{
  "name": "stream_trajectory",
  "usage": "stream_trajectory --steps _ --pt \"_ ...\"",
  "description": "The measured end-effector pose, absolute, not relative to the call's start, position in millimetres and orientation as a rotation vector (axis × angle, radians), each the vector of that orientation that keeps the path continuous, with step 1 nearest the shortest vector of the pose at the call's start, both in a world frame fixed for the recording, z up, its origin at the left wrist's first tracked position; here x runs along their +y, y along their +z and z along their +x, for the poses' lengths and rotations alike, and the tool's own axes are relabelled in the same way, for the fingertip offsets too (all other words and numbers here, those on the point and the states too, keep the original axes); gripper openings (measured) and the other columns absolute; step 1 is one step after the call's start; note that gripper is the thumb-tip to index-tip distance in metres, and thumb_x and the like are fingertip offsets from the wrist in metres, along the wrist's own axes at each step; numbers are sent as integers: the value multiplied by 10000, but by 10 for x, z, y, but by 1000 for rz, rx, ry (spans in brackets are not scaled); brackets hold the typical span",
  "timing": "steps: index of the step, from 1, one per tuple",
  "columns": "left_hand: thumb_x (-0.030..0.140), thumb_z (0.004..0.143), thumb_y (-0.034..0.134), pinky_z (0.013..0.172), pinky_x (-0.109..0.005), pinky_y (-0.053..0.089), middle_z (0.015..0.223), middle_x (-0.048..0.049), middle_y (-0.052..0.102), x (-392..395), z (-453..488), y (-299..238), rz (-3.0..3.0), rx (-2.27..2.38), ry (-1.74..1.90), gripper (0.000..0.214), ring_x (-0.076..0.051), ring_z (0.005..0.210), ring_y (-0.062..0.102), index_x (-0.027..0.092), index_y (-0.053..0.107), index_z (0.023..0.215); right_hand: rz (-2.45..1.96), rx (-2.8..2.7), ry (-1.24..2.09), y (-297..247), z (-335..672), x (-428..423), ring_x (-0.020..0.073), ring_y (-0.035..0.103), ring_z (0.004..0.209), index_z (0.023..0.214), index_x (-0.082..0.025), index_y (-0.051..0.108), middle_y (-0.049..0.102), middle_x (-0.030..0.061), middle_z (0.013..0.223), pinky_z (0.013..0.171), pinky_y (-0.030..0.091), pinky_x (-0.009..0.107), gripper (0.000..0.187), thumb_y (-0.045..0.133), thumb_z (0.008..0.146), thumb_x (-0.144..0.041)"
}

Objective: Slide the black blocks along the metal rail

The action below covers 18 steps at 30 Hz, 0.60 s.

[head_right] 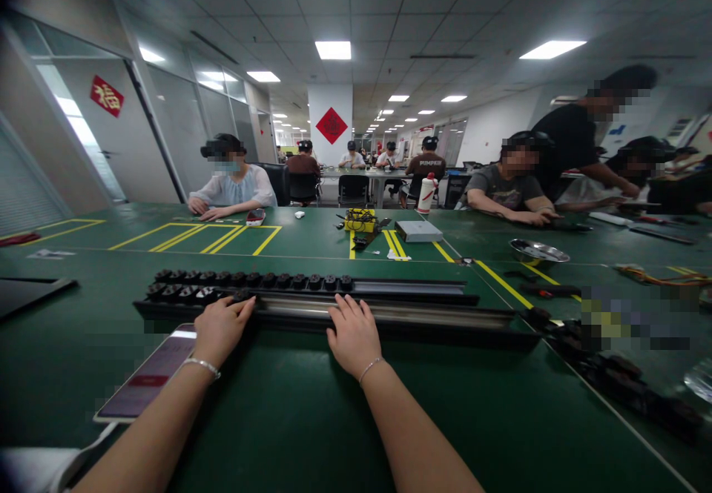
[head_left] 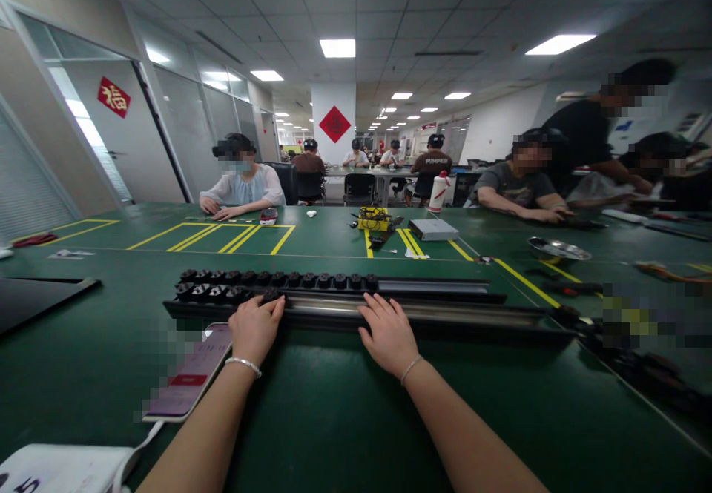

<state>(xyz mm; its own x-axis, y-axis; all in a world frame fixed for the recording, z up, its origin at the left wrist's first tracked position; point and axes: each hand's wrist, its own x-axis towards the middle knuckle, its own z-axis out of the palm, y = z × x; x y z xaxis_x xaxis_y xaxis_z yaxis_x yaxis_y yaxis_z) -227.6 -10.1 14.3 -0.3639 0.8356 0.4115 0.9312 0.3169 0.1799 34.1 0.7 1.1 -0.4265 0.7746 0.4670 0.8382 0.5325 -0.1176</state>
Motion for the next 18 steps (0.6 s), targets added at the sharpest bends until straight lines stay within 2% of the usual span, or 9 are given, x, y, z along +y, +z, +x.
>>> stream_trajectory --steps 18 --pt "487 818 383 808 -398 373 1113 -73 613 -106 -2226 168 -1565 -2369 -569 340 -264 1020 526 373 680 939 -1311 -2303 -181 3 337 16 208 335 1267 1159 -244 541 425 41 1366 1048 198 424 365 491 803 -303"
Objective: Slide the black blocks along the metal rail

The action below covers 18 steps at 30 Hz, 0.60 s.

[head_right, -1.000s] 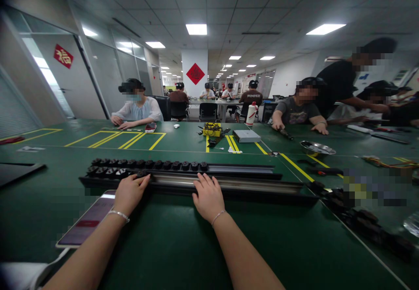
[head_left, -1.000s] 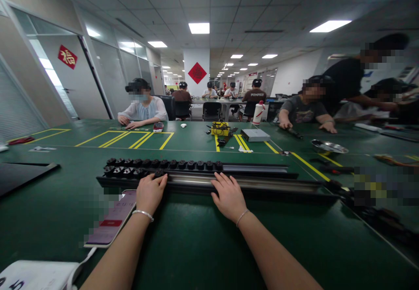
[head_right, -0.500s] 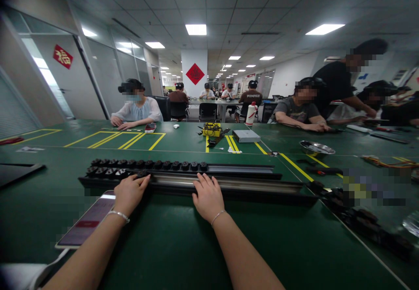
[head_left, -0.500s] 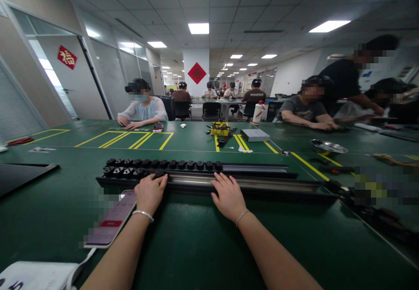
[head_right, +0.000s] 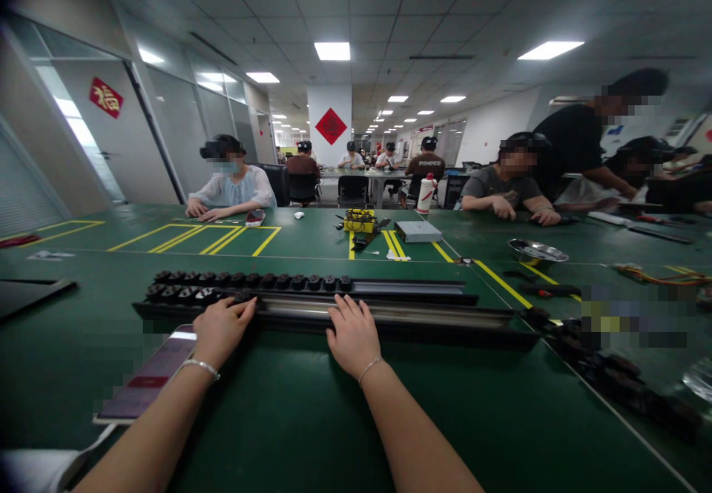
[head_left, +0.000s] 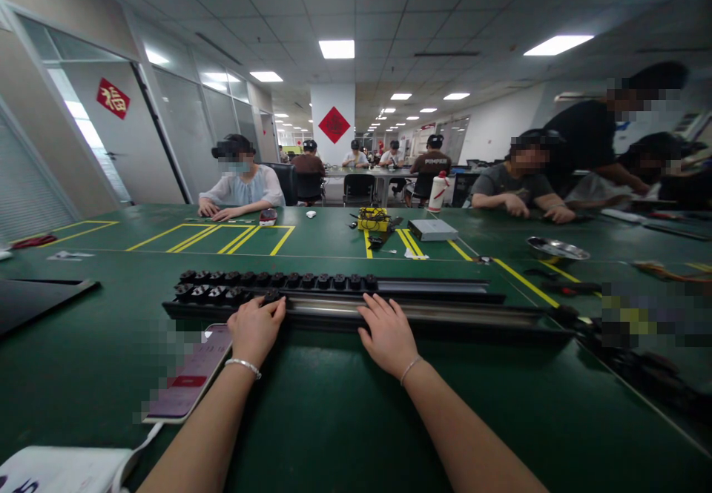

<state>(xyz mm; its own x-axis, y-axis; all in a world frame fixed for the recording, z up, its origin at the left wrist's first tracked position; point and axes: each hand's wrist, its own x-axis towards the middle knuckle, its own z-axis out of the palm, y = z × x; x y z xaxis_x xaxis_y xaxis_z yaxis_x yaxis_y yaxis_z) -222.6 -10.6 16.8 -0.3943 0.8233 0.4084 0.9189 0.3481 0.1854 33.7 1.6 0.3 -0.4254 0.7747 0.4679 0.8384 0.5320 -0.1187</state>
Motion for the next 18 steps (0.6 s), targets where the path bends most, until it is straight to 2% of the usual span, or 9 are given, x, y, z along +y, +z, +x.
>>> stream_trajectory --steps 18 --pt "438 815 410 930 -423 281 1108 -63 619 -127 -2186 139 -1592 -2318 -583 306 -234 1022 522 372 675 951 -1306 -2299 -202 0 341 15 207 341 1263 1168 -246 535 435 38 1359 1048 197 421 369 475 808 -293"
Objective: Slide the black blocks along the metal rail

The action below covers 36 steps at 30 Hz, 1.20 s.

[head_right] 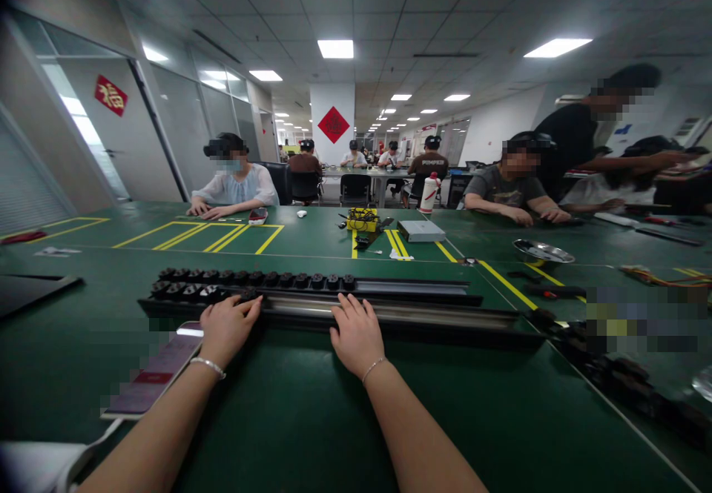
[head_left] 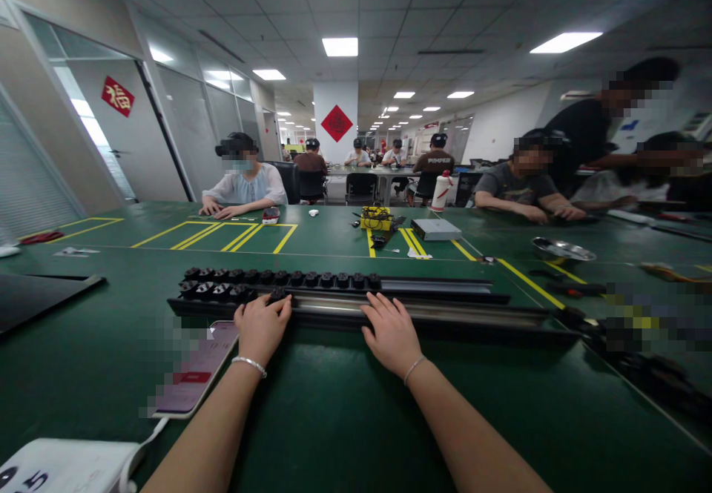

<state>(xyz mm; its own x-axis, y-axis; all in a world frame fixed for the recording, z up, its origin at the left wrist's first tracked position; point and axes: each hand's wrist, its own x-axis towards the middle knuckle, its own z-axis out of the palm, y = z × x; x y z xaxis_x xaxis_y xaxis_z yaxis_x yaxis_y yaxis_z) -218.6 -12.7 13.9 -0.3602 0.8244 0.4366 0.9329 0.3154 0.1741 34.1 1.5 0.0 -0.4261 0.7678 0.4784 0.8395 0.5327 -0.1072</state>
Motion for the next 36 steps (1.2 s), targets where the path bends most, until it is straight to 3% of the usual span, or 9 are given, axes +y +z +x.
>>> stream_trajectory --steps 19,27,36 --pt "431 812 414 906 -393 303 1097 -60 625 -110 -2197 138 -1623 -2301 -581 313 -234 993 534 349 686 944 -1297 -2293 -228 -10 343 22 212 350 1256 1160 -240 540 445 36 1350 1042 208 422 361 468 808 -275" --pt "418 811 413 966 -486 236 1142 -53 605 -139 -2149 145 -1624 -2335 -623 299 -239 1053 505 390 657 980 -1304 -2290 -235 -20 346 28 204 352 1255 1162 -240 540 446 32 1350 1044 206 413 359 455 815 -268" --pt "416 820 408 952 -467 262 1132 -58 603 -156 -2118 191 -1632 -2345 -575 303 -240 1025 515 380 660 983 -1294 -2286 -244 -21 346 28 207 361 1250 1143 -239 546 451 33 1346 1041 211 416 342 469 811 -269"
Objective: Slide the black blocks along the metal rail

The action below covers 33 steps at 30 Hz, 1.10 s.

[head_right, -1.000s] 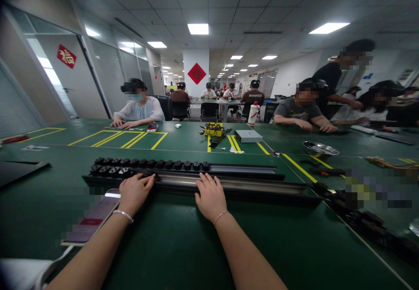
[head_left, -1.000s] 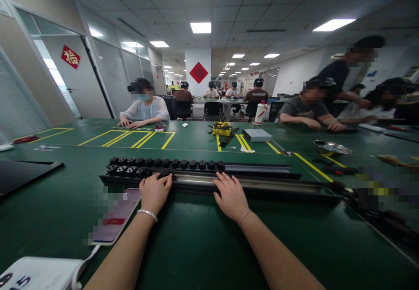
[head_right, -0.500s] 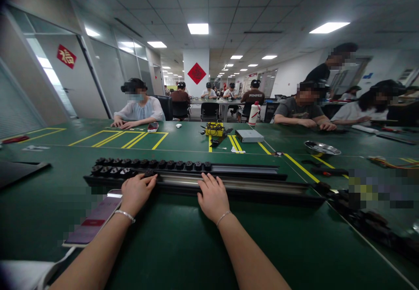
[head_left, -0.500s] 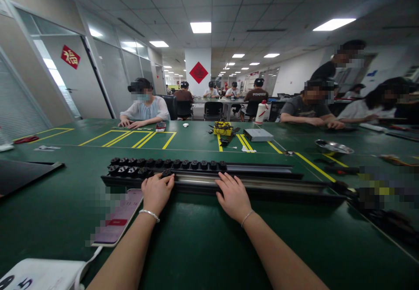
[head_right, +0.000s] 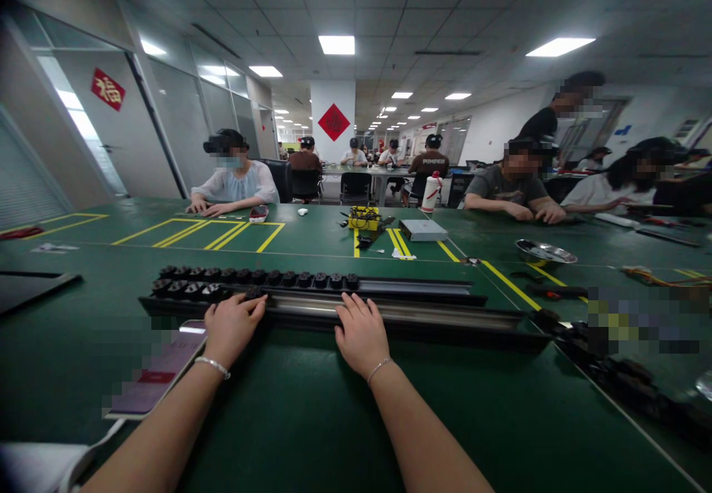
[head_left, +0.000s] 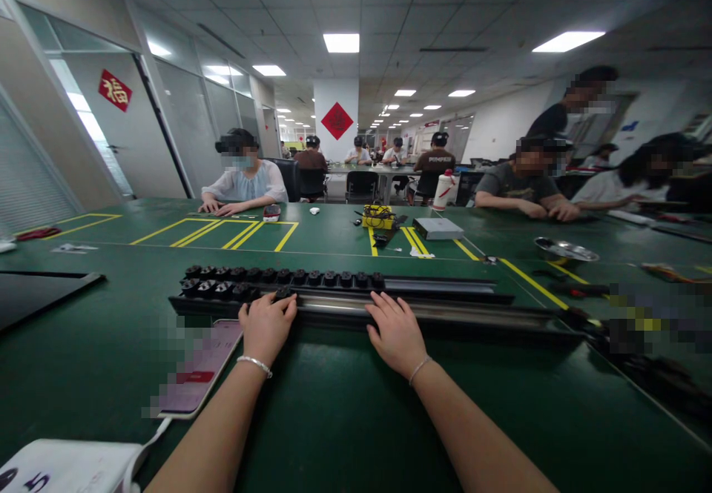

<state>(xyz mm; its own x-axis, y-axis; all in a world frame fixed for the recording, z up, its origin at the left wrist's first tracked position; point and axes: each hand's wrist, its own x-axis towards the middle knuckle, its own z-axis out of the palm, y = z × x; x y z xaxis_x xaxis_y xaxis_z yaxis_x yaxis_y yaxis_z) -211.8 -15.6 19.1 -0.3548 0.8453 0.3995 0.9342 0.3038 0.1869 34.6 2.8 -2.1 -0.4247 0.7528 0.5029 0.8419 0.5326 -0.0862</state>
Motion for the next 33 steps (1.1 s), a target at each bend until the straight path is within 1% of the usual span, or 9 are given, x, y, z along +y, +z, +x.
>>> stream_trajectory --steps 4,12,19,24,33 --pt "412 819 409 942 -455 275 1123 -51 608 -158 -2115 198 -1649 -2344 -578 301 -239 1014 518 384 657 990 -1293 -2289 -242 -20 346 27 208 362 1249 1140 -238 547 453 32 1344 1038 215 415 337 463 815 -271" --pt "399 828 389 939 -474 279 1133 -51 604 -164 -2127 194 -1676 -2336 -576 312 -243 1013 517 387 652 996 -1293 -2286 -236 -11 341 26 212 364 1248 1141 -239 547 451 33 1346 1037 214 417 342 468 809 -268" --pt "405 820 392 971 -518 243 1131 -62 606 -159 -2071 201 -1688 -2336 -568 314 -257 1041 513 385 660 982 -1287 -2289 -233 -8 347 22 211 359 1252 1143 -240 544 450 34 1347 1039 212 415 342 471 811 -280" --pt "404 823 385 974 -530 241 1126 -67 609 -164 -2031 207 -1701 -2315 -543 319 -263 1042 517 386 658 985 -1290 -2289 -239 -14 350 24 209 359 1252 1146 -242 542 449 33 1347 1039 211 414 346 474 809 -281" --pt "397 821 390 964 -502 268 1122 -70 609 -172 -2046 192 -1704 -2281 -546 320 -261 1026 524 376 658 995 -1292 -2287 -243 -25 348 27 208 361 1250 1143 -245 542 450 30 1347 1039 212 415 345 473 806 -274"
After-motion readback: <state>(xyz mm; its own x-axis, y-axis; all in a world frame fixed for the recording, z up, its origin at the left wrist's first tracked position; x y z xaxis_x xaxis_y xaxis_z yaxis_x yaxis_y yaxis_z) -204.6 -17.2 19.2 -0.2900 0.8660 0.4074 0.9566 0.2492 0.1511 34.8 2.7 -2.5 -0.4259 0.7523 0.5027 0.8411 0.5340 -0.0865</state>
